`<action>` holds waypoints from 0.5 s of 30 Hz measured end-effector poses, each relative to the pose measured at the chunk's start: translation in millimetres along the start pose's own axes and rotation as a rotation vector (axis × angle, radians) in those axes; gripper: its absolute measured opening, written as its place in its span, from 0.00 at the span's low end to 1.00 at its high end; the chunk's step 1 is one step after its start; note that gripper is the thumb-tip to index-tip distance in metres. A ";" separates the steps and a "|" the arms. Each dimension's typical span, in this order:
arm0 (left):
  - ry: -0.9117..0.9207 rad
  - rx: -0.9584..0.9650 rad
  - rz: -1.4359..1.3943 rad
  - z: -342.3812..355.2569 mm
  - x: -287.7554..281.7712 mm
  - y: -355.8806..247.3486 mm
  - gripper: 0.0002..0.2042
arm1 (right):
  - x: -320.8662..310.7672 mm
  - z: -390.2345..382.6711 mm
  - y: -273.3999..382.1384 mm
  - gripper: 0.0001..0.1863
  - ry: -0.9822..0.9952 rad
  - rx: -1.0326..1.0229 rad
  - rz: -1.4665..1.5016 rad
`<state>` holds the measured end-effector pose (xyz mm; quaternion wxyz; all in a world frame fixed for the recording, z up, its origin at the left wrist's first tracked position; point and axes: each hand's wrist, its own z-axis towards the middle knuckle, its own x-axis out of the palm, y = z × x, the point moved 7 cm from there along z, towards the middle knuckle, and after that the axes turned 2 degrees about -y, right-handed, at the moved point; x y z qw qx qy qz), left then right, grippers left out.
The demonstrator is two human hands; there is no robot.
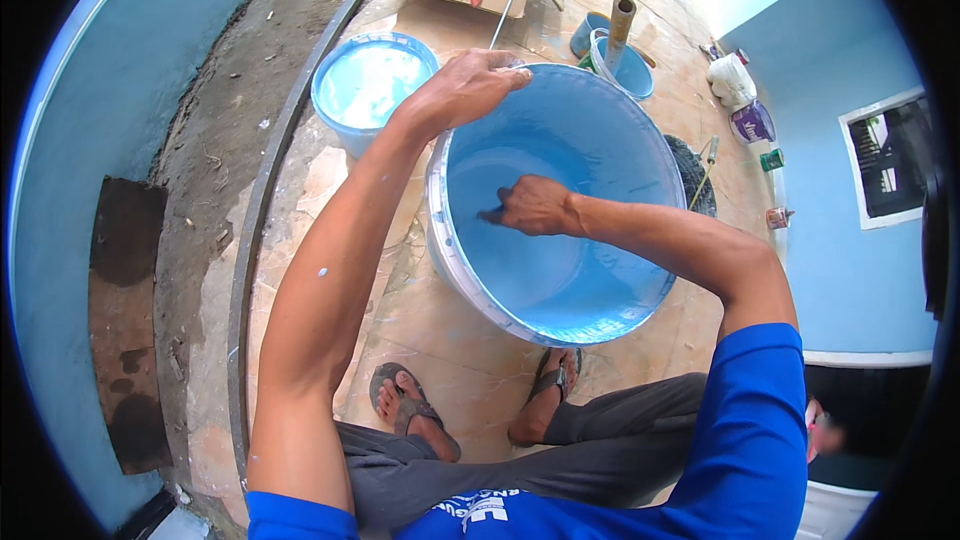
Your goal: The person mixes light blue paint in a large bucket using a long-handled stirrer. They hold the bucket with one hand and stir with the other, occasionally scraping the sides to incorporate the paint. The person briefly reaches for a hose in a nearby bucket before resuming stirring.
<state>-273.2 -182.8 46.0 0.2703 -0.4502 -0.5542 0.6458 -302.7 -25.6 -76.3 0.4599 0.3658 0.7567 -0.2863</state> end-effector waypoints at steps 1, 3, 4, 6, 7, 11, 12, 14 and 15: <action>-0.007 0.017 0.005 -1.5 -0.6 -2.1 0.26 | 5.7 -3.3 -8.1 0.24 0.005 0.096 -0.010; -0.023 0.050 0.014 -3.0 -1.9 -6.7 0.25 | 17.5 -17.5 -23.4 0.21 0.051 0.223 -0.004; -0.027 0.041 -0.010 -3.5 -2.5 -4.1 0.24 | 17.9 -23.3 -26.2 0.18 0.089 0.247 0.016; -0.037 0.023 -0.058 -4.9 -3.7 1.2 0.24 | 22.6 -33.2 -23.7 0.14 0.207 0.272 0.029; -0.032 0.031 -0.069 -3.7 -1.6 -1.4 0.24 | 28.4 -45.5 -18.3 0.13 0.293 0.284 0.017; -0.029 0.056 -0.076 -1.7 -0.8 -2.5 0.23 | 47.0 -80.4 12.1 0.11 0.471 0.453 0.277; -0.029 0.063 -0.075 -1.0 0.6 -1.2 0.23 | 50.3 -82.3 25.0 0.11 0.511 0.447 0.347; -0.019 0.040 -0.096 -1.4 0.9 0.5 0.24 | 39.6 -78.0 50.8 0.12 0.586 0.437 0.487; -0.015 0.030 -0.106 -1.3 0.7 0.5 0.25 | 29.8 -73.4 59.8 0.13 0.562 0.447 0.565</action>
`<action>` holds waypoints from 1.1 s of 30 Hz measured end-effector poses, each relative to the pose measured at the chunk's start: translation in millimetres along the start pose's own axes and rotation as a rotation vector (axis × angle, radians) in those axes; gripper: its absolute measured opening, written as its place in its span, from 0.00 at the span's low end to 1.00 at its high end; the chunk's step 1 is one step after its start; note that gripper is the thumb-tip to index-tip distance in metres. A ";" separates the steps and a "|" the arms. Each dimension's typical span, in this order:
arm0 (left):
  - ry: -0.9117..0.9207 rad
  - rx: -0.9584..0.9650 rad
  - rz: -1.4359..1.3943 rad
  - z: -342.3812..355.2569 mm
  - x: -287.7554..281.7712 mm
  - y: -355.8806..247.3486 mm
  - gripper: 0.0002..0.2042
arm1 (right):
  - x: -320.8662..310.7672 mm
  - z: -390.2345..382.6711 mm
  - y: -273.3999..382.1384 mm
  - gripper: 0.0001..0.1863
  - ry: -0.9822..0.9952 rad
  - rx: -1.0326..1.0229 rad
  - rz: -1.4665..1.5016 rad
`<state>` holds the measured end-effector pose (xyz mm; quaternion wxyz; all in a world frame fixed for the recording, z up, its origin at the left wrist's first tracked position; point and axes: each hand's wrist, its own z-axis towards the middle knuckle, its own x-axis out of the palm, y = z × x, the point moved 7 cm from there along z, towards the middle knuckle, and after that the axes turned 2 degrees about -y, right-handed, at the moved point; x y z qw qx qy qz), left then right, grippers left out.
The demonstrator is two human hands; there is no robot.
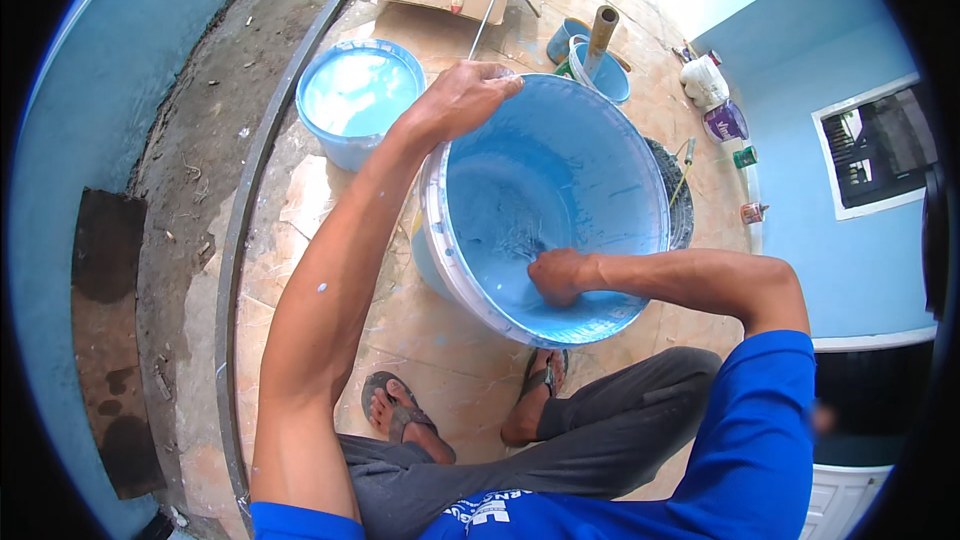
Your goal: The person mixes light blue paint in a large bucket using a long-handled stirrer. They hold the bucket with one hand and stir with the other, occasionally scraping the sides to incorporate the paint. The person briefly reaches for a hose in a nearby bucket before resuming stirring.
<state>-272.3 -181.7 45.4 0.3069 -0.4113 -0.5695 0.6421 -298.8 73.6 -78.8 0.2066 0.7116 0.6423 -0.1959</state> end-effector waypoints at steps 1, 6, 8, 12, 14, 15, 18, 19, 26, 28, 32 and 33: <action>0.002 -0.001 -0.019 1.8 2.8 4.4 0.25 | -3.8 -5.2 15.7 0.13 -0.003 -0.015 0.081; 0.085 -0.090 -0.165 1.7 5.0 10.7 0.27 | -26.8 0.3 27.8 0.16 0.157 0.105 0.323; 0.050 -0.156 -0.142 -0.3 0.2 10.8 0.25 | -33.9 -8.1 24.4 0.16 0.145 0.132 0.393; 0.009 -0.172 -0.142 -5.1 1.0 -5.4 0.22 | -24.2 -10.2 17.8 0.16 -0.057 -0.005 0.322; 0.025 -0.136 -0.198 -11.9 6.5 -23.0 0.22 | -33.2 -20.6 25.2 0.16 -0.164 -0.065 0.318; 0.033 -0.119 -0.227 -14.8 10.2 -31.4 0.21 | -39.3 -24.7 27.1 0.17 -0.230 -0.061 0.310; 0.015 -0.077 -0.192 -19.3 15.3 -51.0 0.22 | -75.9 -25.8 33.3 0.21 -0.477 -0.062 0.194; 0.022 -0.070 -0.160 -20.9 16.8 -56.9 0.22 | -86.8 -25.1 30.9 0.22 -0.578 -0.051 0.105; 0.028 -0.022 -0.112 -13.6 29.2 -60.4 0.21 | -29.1 21.8 -43.4 0.15 -0.633 0.085 -0.308; 0.044 -0.023 -0.105 -6.3 30.7 -52.2 0.21 | -2.9 26.4 -39.3 0.14 -0.495 0.043 -0.251; 0.024 -0.023 -0.041 -6.4 25.3 -56.6 0.20 | -2.4 -14.3 25.2 0.10 -0.362 -0.078 -0.017; 0.027 -0.033 -0.030 -3.5 29.2 -56.0 0.20 | -3.2 -19.0 35.6 0.10 -0.325 -0.102 0.044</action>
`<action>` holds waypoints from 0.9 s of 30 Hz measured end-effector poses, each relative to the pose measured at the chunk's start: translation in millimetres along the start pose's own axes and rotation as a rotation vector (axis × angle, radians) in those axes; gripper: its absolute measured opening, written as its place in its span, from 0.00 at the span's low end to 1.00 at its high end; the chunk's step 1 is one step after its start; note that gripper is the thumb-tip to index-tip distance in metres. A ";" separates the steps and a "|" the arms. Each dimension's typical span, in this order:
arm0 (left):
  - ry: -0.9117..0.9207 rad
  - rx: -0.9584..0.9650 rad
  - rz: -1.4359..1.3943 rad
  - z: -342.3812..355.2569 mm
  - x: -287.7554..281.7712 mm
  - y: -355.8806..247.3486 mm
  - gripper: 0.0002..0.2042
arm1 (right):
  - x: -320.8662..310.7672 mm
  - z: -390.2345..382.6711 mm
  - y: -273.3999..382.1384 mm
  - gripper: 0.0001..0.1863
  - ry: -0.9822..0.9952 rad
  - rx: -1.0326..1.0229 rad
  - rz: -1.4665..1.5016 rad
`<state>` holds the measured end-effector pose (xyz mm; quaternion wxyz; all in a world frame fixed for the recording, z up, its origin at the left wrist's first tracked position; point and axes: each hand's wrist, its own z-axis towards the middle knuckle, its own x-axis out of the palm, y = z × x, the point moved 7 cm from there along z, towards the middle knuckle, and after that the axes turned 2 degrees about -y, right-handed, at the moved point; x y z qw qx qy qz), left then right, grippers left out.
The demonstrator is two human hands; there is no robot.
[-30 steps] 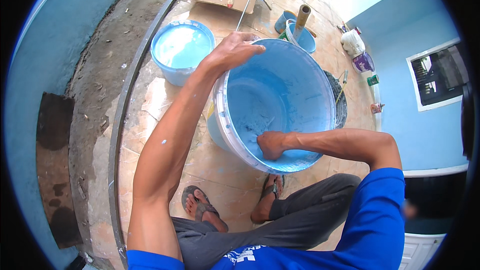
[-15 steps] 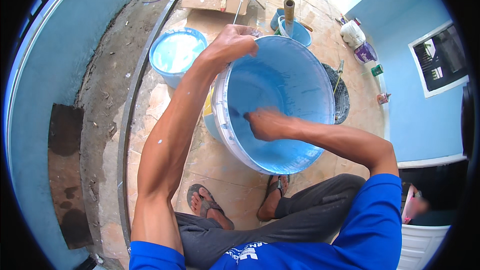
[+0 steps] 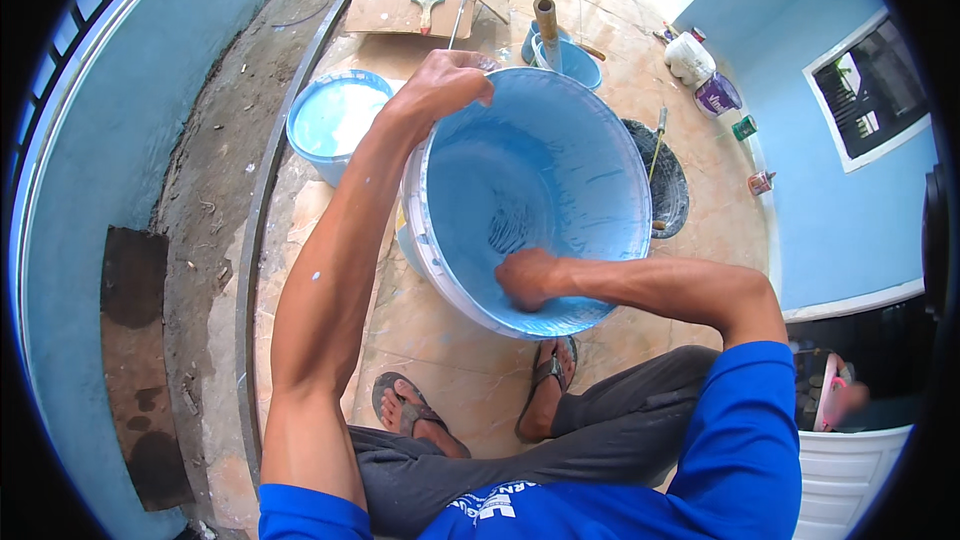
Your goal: The person mixes light blue paint in a large bucket using a long-handled stirrer. They hold the bucket with one hand and stir with the other, occasionally scraping the sides to incorporate the paint. The person briefly reaches for a hose in a nearby bucket before resuming stirring.
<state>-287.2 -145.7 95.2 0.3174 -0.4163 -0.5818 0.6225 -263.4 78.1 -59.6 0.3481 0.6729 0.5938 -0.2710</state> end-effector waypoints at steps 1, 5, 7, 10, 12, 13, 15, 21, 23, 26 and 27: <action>-0.009 0.010 0.001 2.7 0.1 0.7 0.20 | -4.9 5.5 4.6 0.10 0.017 -0.013 0.039; -0.036 -0.013 0.020 1.6 -17.4 18.3 0.20 | -53.7 35.3 20.8 0.12 0.130 0.053 0.323; -0.027 -0.017 0.011 0.0 -20.8 18.6 0.20 | -73.3 61.9 6.8 0.12 0.003 0.064 0.332; -0.047 -0.024 -0.008 -8.3 -35.4 23.4 0.22 | -98.3 82.1 -15.1 0.11 -0.327 0.018 0.035; -0.077 -0.038 -0.019 -10.0 -45.4 31.7 0.23 | -94.7 81.1 -25.9 0.10 -0.408 0.010 -0.232; -0.055 -0.037 -0.055 -5.7 -36.7 31.0 0.23 | -73.0 81.2 -49.4 0.09 -0.395 0.019 -0.400; -0.041 -0.059 -0.103 -4.6 -37.0 36.8 0.24 | -49.5 79.0 -65.7 0.09 -0.281 0.031 -0.538; 0.023 -0.073 -0.041 0.3 -28.3 32.3 0.25 | 6.0 51.5 -9.8 0.10 0.139 0.019 -0.271; 0.001 -0.080 -0.023 3.1 -34.9 45.2 0.26 | -5.7 53.2 10.0 0.11 0.208 0.025 -0.158; -0.004 -0.074 -0.020 10.2 -33.8 56.0 0.26 | -31.4 52.1 7.6 0.14 0.186 0.053 0.013; -0.005 -0.074 -0.020 12.1 -33.2 58.2 0.26 | -45.0 55.2 0.1 0.14 0.161 0.033 0.045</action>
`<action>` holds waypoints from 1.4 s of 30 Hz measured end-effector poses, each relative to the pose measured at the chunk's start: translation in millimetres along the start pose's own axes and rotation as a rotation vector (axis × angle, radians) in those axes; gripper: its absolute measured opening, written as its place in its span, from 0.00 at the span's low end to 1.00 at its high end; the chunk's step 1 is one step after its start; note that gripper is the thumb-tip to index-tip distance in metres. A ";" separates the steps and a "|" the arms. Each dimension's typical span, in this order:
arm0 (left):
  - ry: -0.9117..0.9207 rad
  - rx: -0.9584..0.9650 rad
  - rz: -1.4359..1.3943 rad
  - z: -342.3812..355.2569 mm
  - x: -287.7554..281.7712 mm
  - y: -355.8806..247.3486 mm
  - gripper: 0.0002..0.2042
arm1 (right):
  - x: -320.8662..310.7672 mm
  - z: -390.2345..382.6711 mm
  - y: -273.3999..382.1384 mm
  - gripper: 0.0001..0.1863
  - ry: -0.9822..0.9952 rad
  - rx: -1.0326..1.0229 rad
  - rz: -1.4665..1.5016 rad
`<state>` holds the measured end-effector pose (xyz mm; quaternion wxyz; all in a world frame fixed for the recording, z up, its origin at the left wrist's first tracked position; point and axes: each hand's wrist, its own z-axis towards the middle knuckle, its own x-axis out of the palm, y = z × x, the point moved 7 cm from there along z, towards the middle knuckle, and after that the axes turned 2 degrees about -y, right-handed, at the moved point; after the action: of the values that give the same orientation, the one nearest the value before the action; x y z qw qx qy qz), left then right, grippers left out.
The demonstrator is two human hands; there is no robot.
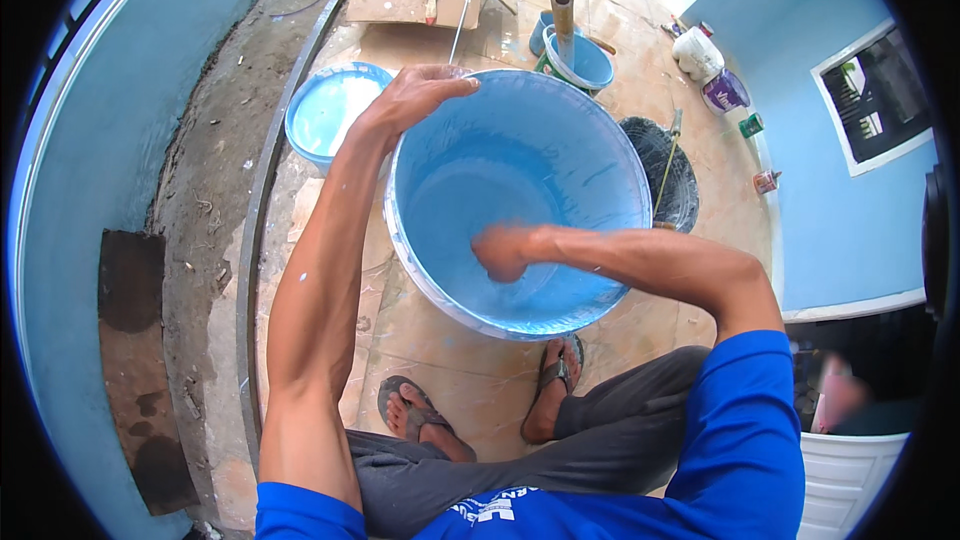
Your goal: The person mixes light blue paint in a large bucket using a long-handled stirrer. They hold the bucket with one hand and stir with the other, occasionally scraping the sides to incorporate the paint. The person briefly reaches for a hose in a nearby bucket before resuming stirring.
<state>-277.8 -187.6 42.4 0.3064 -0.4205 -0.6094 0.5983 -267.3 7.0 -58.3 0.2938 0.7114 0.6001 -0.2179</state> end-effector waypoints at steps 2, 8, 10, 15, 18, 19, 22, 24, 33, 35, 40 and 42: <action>0.028 -0.035 -0.031 0.1 3.1 1.3 0.25 | -22.5 5.0 -10.1 0.14 -0.061 -0.037 0.036; 0.029 0.031 0.060 -2.2 -4.9 -2.0 0.25 | -81.6 11.7 -12.7 0.09 -0.409 -0.113 -0.073; 0.025 0.056 0.204 0.5 -8.9 -5.4 0.23 | -65.6 18.7 -25.0 0.07 -0.470 -0.142 -0.284; -0.046 -0.044 0.638 -1.1 6.6 -23.0 0.20 | 33.1 18.8 -87.2 0.09 -0.194 0.136 -0.307; -0.102 0.009 0.693 -11.9 11.2 -33.6 0.17 | 73.0 1.4 -51.8 0.11 0.059 0.141 -0.184; -0.096 0.021 0.690 -12.3 12.2 -37.0 0.17 | 70.9 -9.3 -32.4 0.11 0.076 0.135 -0.093; -0.129 0.079 0.723 -12.8 8.1 -33.5 0.15 | 48.5 -16.5 13.5 0.12 0.121 0.145 0.146; -0.130 0.095 0.736 -12.5 8.4 -34.0 0.14 | 29.3 -11.5 13.6 0.13 0.150 0.220 0.264; -0.202 0.178 0.766 -15.5 9.6 -27.7 0.10 | -21.8 21.4 -66.4 0.23 -0.155 0.478 0.393; -0.201 0.207 0.767 -12.8 13.5 -30.6 0.10 | -10.4 27.9 -84.5 0.27 -0.178 0.581 0.397; -0.196 0.186 0.787 -10.7 17.3 -30.3 0.11 | 37.8 60.7 -68.7 0.28 -0.230 0.573 0.748; -0.190 0.180 0.784 -9.6 18.3 -33.1 0.11 | 50.0 67.8 -51.0 0.27 -0.214 0.439 0.610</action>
<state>-282.6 -164.6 73.6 0.0332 -0.5350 -0.3741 0.7568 -305.2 2.7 -149.1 0.2470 0.8763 0.2662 -0.3166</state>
